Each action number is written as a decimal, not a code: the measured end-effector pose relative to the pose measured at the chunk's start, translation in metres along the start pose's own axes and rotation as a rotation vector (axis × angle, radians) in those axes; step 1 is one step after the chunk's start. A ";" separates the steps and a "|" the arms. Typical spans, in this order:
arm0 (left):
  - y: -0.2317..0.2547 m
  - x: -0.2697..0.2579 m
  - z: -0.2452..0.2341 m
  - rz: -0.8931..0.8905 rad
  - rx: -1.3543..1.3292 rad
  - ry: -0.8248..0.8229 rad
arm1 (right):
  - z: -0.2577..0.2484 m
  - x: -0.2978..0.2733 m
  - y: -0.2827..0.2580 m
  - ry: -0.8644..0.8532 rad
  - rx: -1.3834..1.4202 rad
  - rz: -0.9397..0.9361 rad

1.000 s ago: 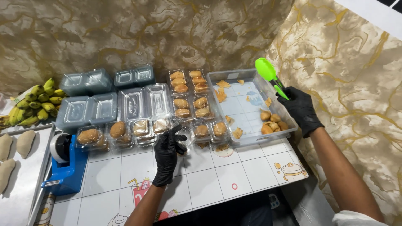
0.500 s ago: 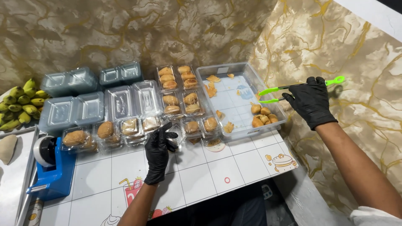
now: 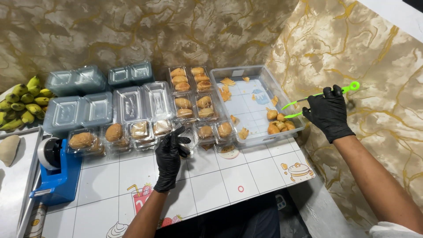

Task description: Packing small pastries into individual plastic containers using hands and tongs.

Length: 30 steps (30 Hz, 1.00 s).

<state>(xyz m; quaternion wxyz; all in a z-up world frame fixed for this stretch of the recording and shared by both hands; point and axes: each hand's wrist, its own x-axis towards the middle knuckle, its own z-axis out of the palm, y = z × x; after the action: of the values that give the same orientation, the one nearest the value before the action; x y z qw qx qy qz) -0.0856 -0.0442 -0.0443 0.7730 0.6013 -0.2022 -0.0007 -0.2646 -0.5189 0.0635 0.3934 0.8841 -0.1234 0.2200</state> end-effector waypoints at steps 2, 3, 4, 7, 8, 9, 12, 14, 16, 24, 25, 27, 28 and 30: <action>-0.001 -0.001 0.002 -0.012 0.009 0.003 | -0.002 -0.002 0.000 -0.008 -0.012 0.005; -0.002 -0.001 0.002 -0.023 0.018 0.006 | -0.003 -0.003 0.000 -0.014 -0.023 0.011; -0.003 -0.001 0.002 -0.026 0.018 0.005 | 0.000 -0.003 -0.001 -0.017 -0.023 0.010; -0.003 -0.002 0.002 -0.028 0.009 -0.012 | 0.007 -0.004 -0.002 -0.092 -0.071 0.026; 0.000 -0.002 0.003 -0.045 0.016 -0.007 | 0.009 -0.005 -0.003 -0.095 -0.074 0.030; 0.003 -0.002 0.003 -0.062 0.024 -0.001 | 0.011 -0.005 -0.004 -0.099 -0.077 0.035; -0.011 0.002 0.003 -0.063 -0.092 0.083 | 0.016 -0.006 -0.014 -0.171 0.002 0.072; -0.006 0.000 0.004 -0.068 -0.121 0.078 | 0.025 -0.007 -0.016 -0.162 0.014 0.079; -0.005 0.000 0.004 -0.071 -0.151 0.076 | 0.029 -0.004 -0.019 -0.151 0.025 0.083; -0.005 0.000 0.004 -0.077 -0.148 0.071 | 0.032 -0.005 -0.040 -0.230 0.020 0.185; -0.005 -0.001 0.005 -0.083 -0.147 0.066 | 0.036 -0.008 -0.040 -0.237 0.019 0.186; -0.004 0.000 0.004 -0.081 -0.157 0.061 | 0.044 -0.010 -0.042 -0.224 0.020 0.264; -0.005 0.000 0.004 -0.083 -0.158 0.062 | 0.040 -0.008 -0.037 -0.225 0.019 0.262; -0.006 0.000 0.004 -0.081 -0.169 0.062 | 0.033 -0.003 -0.027 -0.353 -0.042 0.246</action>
<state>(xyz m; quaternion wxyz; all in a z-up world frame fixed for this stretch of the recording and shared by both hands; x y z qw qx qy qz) -0.0857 -0.0493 -0.0487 0.8263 0.5412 -0.1529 -0.0305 -0.2474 -0.5257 0.0256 0.3540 0.8788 -0.3020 0.1059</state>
